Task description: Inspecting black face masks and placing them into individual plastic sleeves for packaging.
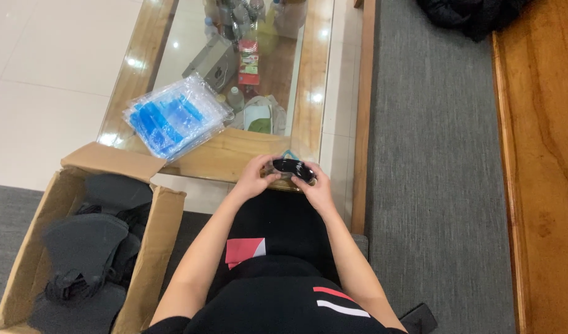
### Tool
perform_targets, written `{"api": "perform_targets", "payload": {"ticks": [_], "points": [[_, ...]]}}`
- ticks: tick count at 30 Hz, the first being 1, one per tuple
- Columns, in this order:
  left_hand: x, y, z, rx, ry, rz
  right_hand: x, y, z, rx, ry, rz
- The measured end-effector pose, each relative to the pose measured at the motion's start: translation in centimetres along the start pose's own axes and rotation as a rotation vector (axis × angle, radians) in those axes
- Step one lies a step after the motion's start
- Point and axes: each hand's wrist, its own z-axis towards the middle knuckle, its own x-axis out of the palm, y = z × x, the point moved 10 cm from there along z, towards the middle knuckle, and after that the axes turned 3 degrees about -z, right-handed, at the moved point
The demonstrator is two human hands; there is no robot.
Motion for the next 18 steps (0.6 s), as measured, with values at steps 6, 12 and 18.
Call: {"api": "perform_targets", "payload": {"ticks": [6, 12, 18], "points": [[-3.5, -2.9, -2.4, 0.035, -0.053, -0.022, -5.9, -1.8, 1.0, 0.124, -0.211, 0.304], [-7.7, -3.1, -6.8, -0.284, -0.145, -0.102, -21.0, -16.7, 2.5, 0.415, -0.68, 0.366], [-11.3, -4.6, -8.8, -0.447, -0.228, -0.091, -33.6, -36.0, 1.4, 0.557, -0.998, 0.538]]}}
